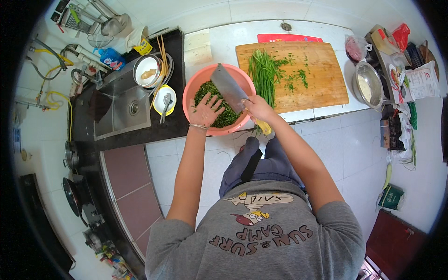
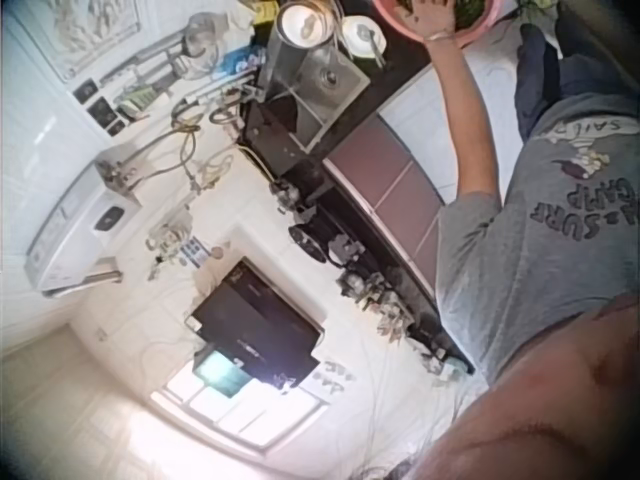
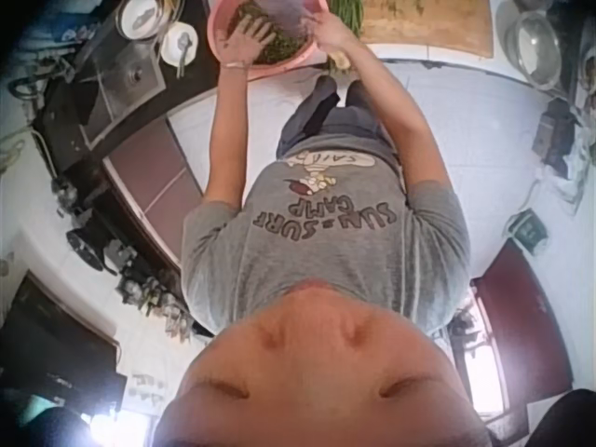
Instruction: The person washes a pink plastic basin under a kitchen tap and then returns to a wooden cutting board. They use a large cleaver to chop a pile of green leafy vegetables, repeatedly scraping the chopped pieces into the basin. The person continues chopping the remaining vegetables on the board.
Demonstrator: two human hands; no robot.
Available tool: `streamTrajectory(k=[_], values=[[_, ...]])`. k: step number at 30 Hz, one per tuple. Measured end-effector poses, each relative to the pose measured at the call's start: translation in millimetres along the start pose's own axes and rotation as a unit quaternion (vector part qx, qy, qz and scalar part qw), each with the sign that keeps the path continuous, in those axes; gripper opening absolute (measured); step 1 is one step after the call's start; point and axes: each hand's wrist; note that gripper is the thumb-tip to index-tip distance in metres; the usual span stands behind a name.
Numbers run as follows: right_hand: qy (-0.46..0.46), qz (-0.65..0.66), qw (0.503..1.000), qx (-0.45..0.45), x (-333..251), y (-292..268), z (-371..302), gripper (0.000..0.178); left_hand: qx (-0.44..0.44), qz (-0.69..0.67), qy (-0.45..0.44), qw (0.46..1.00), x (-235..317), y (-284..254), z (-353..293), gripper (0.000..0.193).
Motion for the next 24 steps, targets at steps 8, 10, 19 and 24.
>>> streamTrajectory(k=[8,10,19,24], values=[[-0.094,-0.119,0.986,0.069,-12,22,-15,0.036,0.141,0.076,0.033,0.987,4,-10,17,0.057],[0.01,-0.066,0.998,0.018,-14,9,-25,0.036,0.181,0.25,0.087,0.947,-2,-8,21,0.054],[0.06,0.173,0.962,0.202,73,-77,-47,0.032,-0.024,0.57,0.303,0.763,-107,30,64,0.032],[0.102,0.205,0.927,0.297,149,-154,-62,0.03,-0.062,0.621,0.233,0.745,-203,32,104,0.038]])
Point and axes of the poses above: each hand's wrist, its own z-axis towards the middle knuckle, its own y-axis out of the palm, x = y × z, and after that the axes turned 10 degrees about -z, right-handed
